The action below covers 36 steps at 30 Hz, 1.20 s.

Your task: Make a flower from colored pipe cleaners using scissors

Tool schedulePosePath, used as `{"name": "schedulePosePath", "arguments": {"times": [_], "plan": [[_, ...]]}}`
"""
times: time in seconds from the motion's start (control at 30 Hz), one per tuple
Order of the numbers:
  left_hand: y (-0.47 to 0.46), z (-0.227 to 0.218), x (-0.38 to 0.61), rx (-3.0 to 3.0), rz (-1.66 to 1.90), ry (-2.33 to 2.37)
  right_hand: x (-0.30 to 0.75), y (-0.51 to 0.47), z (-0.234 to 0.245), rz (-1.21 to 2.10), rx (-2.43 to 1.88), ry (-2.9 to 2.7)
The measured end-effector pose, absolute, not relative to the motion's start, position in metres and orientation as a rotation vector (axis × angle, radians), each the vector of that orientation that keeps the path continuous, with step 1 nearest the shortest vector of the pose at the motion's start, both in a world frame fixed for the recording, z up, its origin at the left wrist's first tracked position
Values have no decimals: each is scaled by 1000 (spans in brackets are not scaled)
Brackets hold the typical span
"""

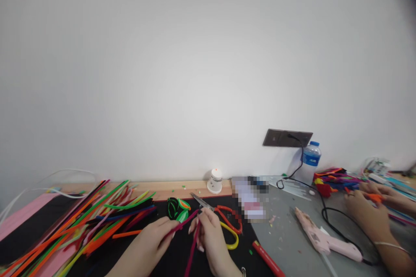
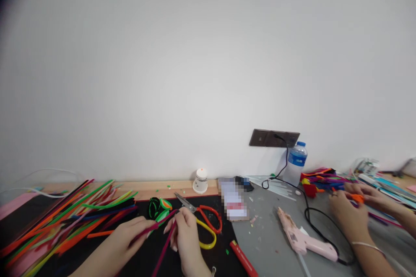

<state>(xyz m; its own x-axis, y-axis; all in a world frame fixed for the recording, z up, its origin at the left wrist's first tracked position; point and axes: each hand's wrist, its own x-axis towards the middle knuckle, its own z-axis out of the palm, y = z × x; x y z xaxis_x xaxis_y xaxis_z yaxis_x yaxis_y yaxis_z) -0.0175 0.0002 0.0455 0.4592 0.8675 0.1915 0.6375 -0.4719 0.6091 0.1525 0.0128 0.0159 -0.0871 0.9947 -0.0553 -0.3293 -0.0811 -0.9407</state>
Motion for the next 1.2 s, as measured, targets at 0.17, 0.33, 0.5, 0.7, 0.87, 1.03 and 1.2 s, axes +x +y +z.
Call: {"name": "schedulePosePath", "arguments": {"times": [0.17, 0.33, 0.5, 0.7, 0.87, 1.03, 1.2], "plan": [[-5, 33, -27, 2205, 717, 1294, 160, 19, 20, 1360, -966, -807], [-4, 22, -30, 2109, 827, 1323, 160, 17, 26, 1407, -953, -718], [-4, 11, -25, 2111, 827, 1309, 158, 14, 23, 1487, -914, -733], [11, 25, -48, 2372, 875, 1734, 159, 19, 17, 1547, -907, -821], [33, 29, -85, 2463, 590, 2194, 159, 20, 21, 1488, -1009, -921], [40, 24, -100, 2448, 455, 2213, 160, 18, 23, 1396, -1057, -965], [42, 36, -104, 2356, 518, 2101, 160, 16, 24, 1372, -1064, -966]]}}
